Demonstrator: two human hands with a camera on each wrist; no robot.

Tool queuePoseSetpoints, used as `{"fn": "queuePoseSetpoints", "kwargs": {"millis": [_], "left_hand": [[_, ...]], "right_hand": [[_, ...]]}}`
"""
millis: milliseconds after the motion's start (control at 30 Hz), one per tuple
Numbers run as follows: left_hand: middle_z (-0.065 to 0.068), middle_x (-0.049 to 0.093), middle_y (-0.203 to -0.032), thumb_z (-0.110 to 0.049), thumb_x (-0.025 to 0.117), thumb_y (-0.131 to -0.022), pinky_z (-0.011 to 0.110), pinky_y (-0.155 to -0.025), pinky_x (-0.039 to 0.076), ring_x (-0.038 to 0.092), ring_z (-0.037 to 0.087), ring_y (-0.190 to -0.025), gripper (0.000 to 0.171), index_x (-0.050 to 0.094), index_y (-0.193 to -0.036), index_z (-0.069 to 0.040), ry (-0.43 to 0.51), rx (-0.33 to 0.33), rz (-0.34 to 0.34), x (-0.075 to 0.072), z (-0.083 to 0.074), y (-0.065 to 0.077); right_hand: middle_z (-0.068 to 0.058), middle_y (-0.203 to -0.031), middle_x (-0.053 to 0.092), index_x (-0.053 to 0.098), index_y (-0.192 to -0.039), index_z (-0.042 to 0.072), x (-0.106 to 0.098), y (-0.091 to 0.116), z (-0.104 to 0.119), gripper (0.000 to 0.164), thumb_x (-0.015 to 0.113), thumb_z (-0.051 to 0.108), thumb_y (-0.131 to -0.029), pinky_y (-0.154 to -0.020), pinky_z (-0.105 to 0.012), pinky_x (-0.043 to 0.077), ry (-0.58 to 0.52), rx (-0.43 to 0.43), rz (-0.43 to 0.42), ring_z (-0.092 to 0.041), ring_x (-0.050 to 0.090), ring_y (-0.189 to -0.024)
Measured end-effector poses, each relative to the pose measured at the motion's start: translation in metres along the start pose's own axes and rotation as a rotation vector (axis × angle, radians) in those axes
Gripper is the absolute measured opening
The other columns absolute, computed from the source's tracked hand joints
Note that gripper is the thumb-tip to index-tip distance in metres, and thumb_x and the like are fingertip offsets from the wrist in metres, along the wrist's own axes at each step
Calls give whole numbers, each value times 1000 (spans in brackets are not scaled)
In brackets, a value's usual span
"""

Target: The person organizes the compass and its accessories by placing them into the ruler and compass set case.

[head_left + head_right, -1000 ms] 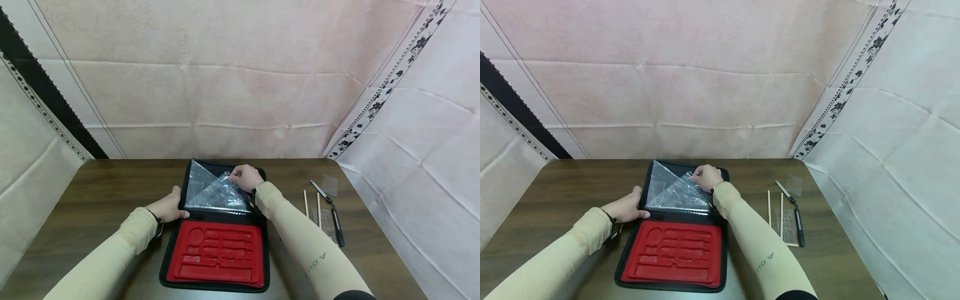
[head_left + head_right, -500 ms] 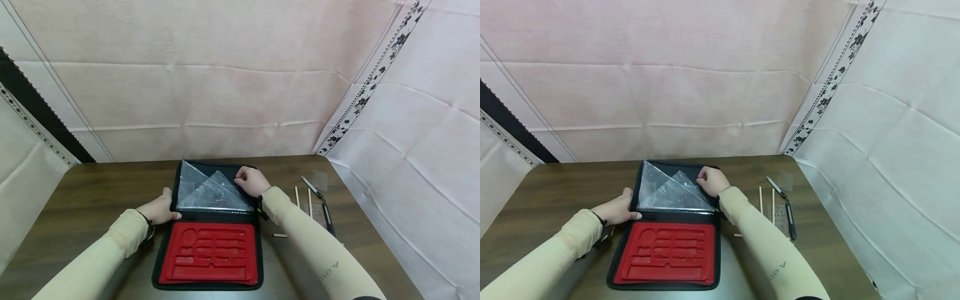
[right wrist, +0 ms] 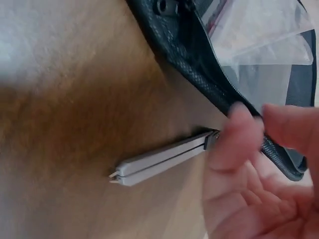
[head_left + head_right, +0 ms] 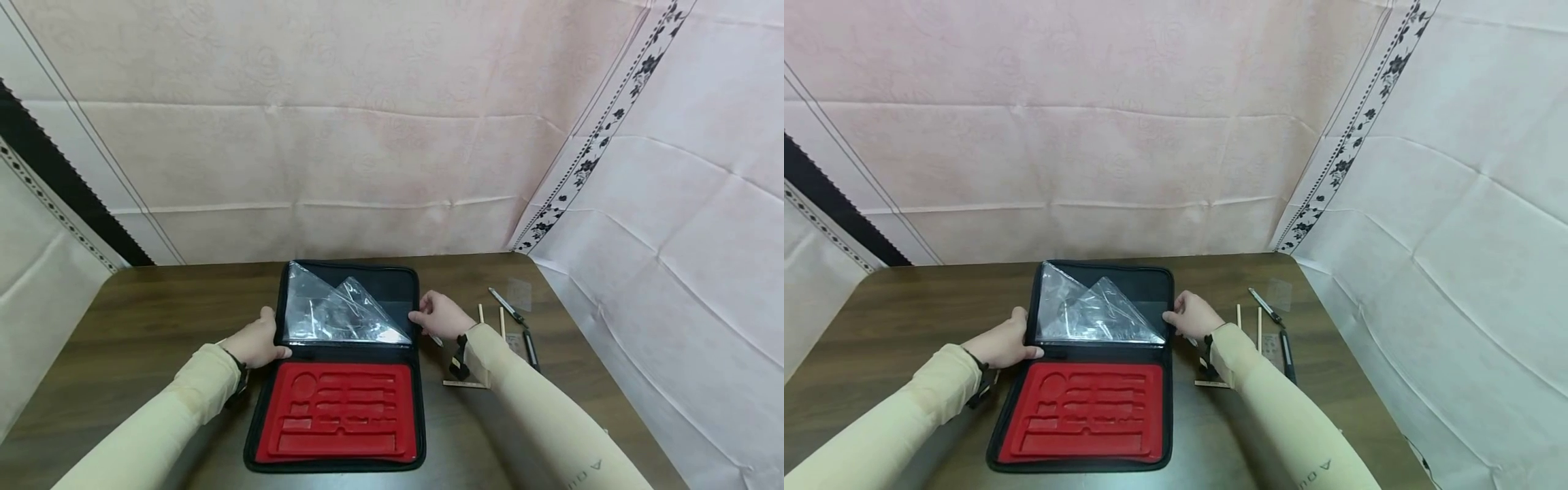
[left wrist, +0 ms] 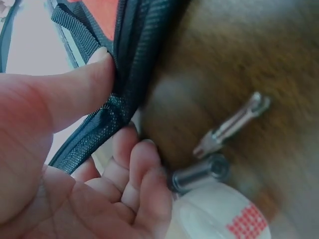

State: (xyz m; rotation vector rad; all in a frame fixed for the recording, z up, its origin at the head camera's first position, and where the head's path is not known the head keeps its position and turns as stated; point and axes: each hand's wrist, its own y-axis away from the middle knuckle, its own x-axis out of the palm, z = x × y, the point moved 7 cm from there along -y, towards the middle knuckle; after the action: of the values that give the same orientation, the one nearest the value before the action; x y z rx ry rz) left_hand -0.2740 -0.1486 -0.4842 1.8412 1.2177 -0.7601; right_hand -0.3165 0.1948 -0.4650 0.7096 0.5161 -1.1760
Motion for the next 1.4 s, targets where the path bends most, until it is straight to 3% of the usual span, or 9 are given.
{"fn": "queuePoseSetpoints", "kwargs": {"millis": [133, 267, 533, 767, 1000, 1400], "left_hand": [[34, 60, -105, -35, 80, -79, 53, -83, 36, 59, 42, -94, 92, 24, -128, 19, -115, -17, -29, -7, 3, 3], [31, 61, -102, -39, 82, -76, 48, -76, 31, 59, 41, -93, 92, 31, -126, 19, -169, -29, -43, -12, 3, 4], [29, 61, -107, -39, 83, -74, 48, -77, 31, 59, 39, -94, 86, 40, -122, 18, -172, -64, -27, -14, -2, 1], [29, 62, -108, -34, 78, -82, 56, -86, 31, 60, 41, -98, 81, 38, -126, 19, -166, -85, -36, -11, -10, -11], [23, 61, -105, -35, 79, -81, 60, -89, 33, 59, 36, -98, 72, 44, -120, 14, -193, -100, 36, -7, -4, -22], [29, 55, -114, -34, 80, -79, 63, -94, 34, 52, 43, -112, 75, 41, -122, 14, -146, -75, 70, -10, -3, -23]], "right_hand": [[-9, -77, 62, 54, -94, 4, 9, -1, 3, 18, 67, 17, -93, -58, -33, 51, -12, -9, 75, -21, 62, -63], [-7, -78, 60, 54, -94, 4, 12, -8, 10, 18, 67, 16, -92, -60, -31, 49, 41, -30, 18, -18, 61, -63], [-7, -79, 63, 61, -98, 0, 15, -24, 13, 20, 66, 19, -93, -67, -34, 49, 95, -20, -61, -17, 63, -69], [-8, -89, 62, 60, -97, 2, 7, -37, 1, 23, 71, 20, -90, -78, -38, 48, 222, 1, -169, -23, 58, -82], [-8, -76, 53, 55, -81, 3, 17, -47, 2, 25, 72, 20, -89, -70, -36, 44, 297, 83, -107, -24, 50, -71], [-11, -85, 57, 52, -97, 3, 19, -44, 2, 23, 67, 19, -92, -77, -38, 46, 279, 79, -130, -27, 55, -81]]}}
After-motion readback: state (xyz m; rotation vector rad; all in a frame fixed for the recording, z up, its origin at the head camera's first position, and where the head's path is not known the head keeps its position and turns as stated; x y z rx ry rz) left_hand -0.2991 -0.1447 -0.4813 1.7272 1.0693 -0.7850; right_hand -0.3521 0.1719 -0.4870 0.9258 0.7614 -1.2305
